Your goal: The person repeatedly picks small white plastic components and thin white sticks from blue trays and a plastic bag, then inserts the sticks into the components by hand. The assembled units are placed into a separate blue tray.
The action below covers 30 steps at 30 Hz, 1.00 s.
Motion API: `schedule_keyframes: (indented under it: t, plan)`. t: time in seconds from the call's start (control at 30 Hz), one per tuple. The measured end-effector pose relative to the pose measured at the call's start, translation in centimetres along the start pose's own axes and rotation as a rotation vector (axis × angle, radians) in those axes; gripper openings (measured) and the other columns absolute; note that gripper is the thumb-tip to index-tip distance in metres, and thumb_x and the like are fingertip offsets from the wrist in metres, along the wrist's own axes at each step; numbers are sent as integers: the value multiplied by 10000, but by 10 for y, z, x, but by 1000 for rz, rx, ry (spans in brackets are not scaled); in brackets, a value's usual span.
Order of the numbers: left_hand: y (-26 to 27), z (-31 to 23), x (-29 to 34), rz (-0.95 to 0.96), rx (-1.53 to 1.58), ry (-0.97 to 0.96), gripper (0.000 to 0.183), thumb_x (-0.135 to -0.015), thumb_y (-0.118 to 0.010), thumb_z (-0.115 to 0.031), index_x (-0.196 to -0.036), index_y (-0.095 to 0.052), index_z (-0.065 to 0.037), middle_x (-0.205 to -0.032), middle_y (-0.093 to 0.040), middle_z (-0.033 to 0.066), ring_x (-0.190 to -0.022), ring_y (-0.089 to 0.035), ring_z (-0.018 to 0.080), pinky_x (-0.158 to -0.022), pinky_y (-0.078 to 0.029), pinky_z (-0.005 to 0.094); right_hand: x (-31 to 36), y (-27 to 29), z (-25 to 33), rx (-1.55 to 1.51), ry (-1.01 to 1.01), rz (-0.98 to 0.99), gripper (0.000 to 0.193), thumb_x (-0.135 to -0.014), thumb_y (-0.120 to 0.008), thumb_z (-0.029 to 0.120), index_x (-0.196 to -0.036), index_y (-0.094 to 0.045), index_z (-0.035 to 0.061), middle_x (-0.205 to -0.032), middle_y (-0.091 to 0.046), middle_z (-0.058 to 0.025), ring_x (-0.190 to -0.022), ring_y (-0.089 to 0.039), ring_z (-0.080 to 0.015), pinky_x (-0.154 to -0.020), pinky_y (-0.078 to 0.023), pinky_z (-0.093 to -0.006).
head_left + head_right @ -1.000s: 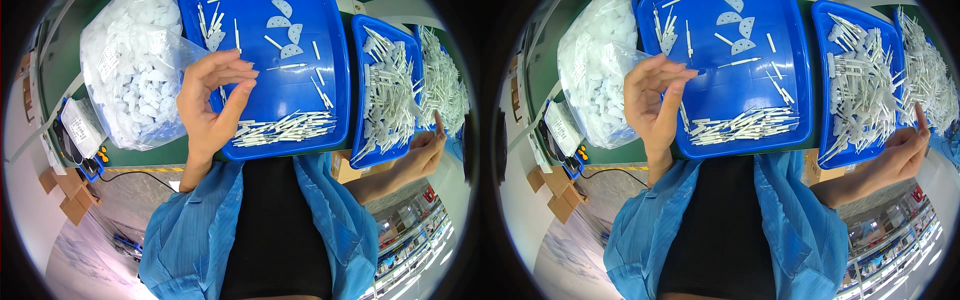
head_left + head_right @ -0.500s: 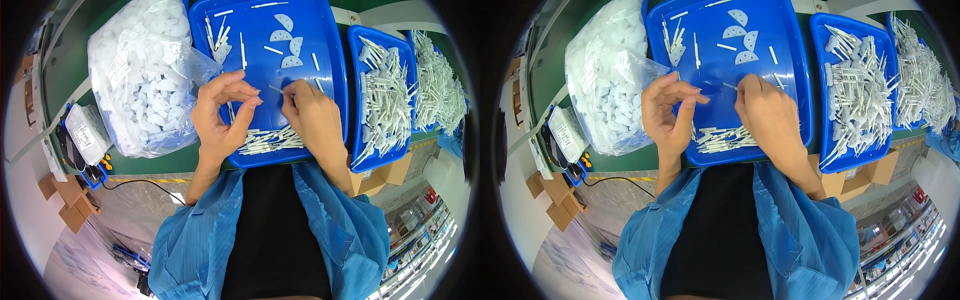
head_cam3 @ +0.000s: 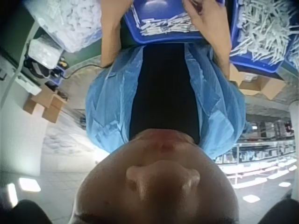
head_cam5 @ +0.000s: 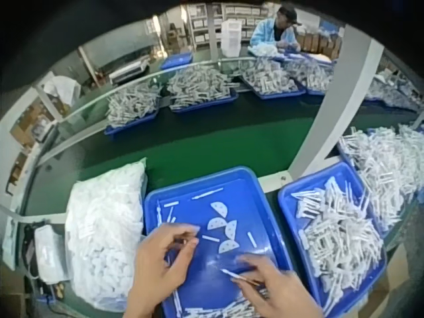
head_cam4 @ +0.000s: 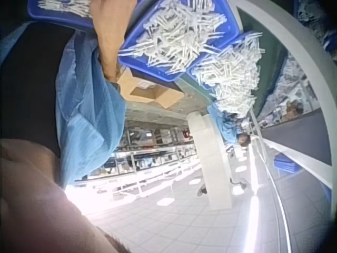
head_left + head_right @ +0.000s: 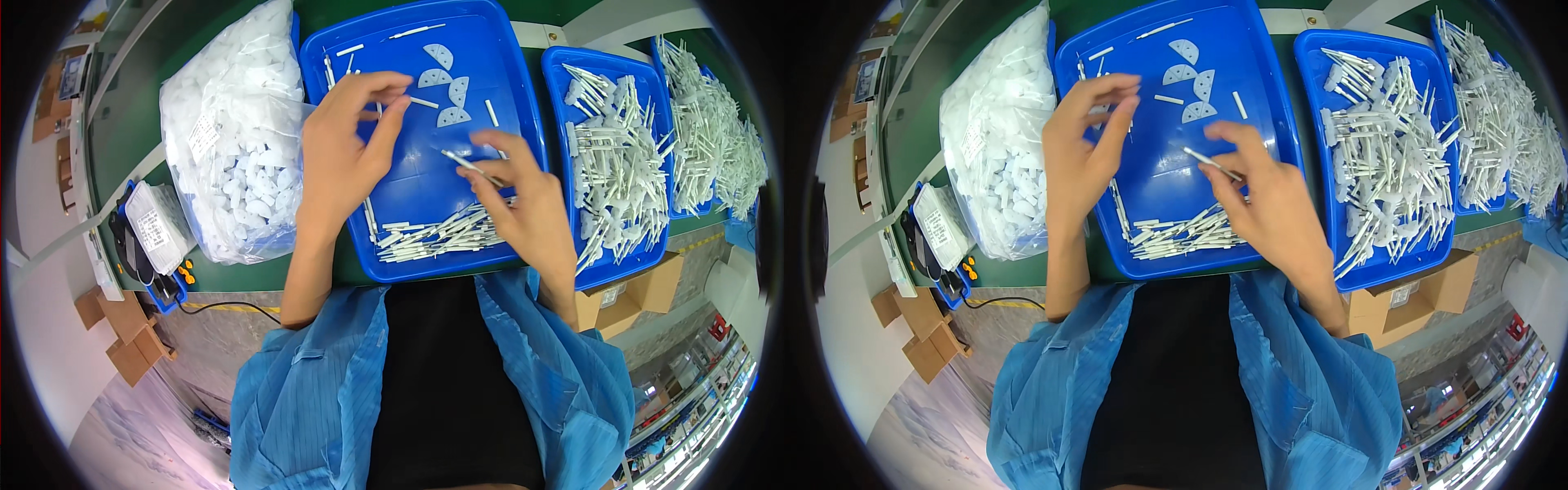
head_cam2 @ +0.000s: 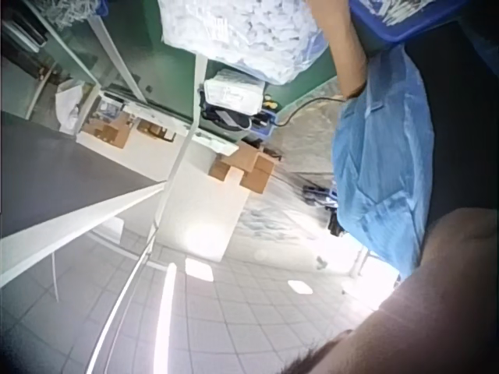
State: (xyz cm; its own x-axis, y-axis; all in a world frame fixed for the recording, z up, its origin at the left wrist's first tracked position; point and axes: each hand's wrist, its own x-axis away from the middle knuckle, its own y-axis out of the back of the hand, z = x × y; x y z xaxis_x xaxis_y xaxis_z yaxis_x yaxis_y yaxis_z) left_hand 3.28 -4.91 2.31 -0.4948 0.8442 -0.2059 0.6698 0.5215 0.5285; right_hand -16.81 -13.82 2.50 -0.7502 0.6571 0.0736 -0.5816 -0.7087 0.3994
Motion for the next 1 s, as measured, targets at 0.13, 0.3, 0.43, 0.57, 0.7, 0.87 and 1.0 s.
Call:
schedule_keyframes:
  t: [0.13, 0.3, 0.43, 0.57, 0.7, 0.87, 1.0]
  plan:
    - [-31, 15, -34, -37, -148, -125, 295, -898, -644, -38, -1188, -645, -90, -1082, -695, 98, -939, -689, 239, -807, -545, 324, 4, -5, -7, 453, 55, 107, 346, -885, -590, 42, -1221, -509, 52, -731, -662, -194, -686, -677, -375, -628, -536, -461]
    - [-48, 26, -57, 56, -470, -459, 314, -844, -664, -34, -1151, -662, -101, -1110, -688, 89, -916, -674, 300, -817, -542, 383, -1, -14, -11, 619, 19, 153, 283, -849, -609, 85, -1103, -487, 55, -640, -638, -176, -604, -665, -383, -571, -533, -461]
    - [-43, 10, -26, 210, -433, -273, 326, -824, -685, -40, -1145, -660, -90, -1044, -704, 83, -874, -681, 281, -787, -548, 369, -5, -11, -16, 555, 79, 117, 243, -892, -584, 109, -1105, -480, 53, -630, -645, -183, -577, -663, -372, -536, -524, -461]
    - [-16, -7, 4, 475, -51, 150, 324, -828, -685, -13, -1148, -661, -57, -940, -720, 95, -786, -705, 217, -702, -562, 307, -5, -12, -23, 464, 42, 19, 199, -952, -552, 126, -1126, -490, 52, -679, -674, -178, -592, -673, -357, -527, -523, -447]
    - [-5, -6, 34, 450, 194, 210, 326, -844, -667, 17, -1165, -667, -36, -944, -728, 97, -769, -708, 172, -682, -561, 276, -5, -17, -33, 377, 101, -106, 189, -984, -533, 128, -1157, -499, 60, -789, -718, -149, -613, -682, -355, -531, -528, -438]
    - [0, -3, 17, 113, -136, -74, 320, -857, -655, 17, -1159, -691, -82, -1069, -710, 88, -886, -698, 204, -765, -557, 282, -10, -19, -31, 336, 103, -110, 149, -991, -521, 112, -1128, -547, 62, -874, -735, -134, -703, -703, -337, -590, -541, -416]
    - [-21, 28, -20, 15, -429, -381, 293, -847, -680, -41, -1128, -699, -120, -1114, -693, 61, -888, -659, 267, -828, -544, 334, -12, -14, -23, 340, 93, -27, 140, -992, -525, 116, -1105, -586, 60, -882, -735, -128, -713, -703, -338, -600, -536, -403]
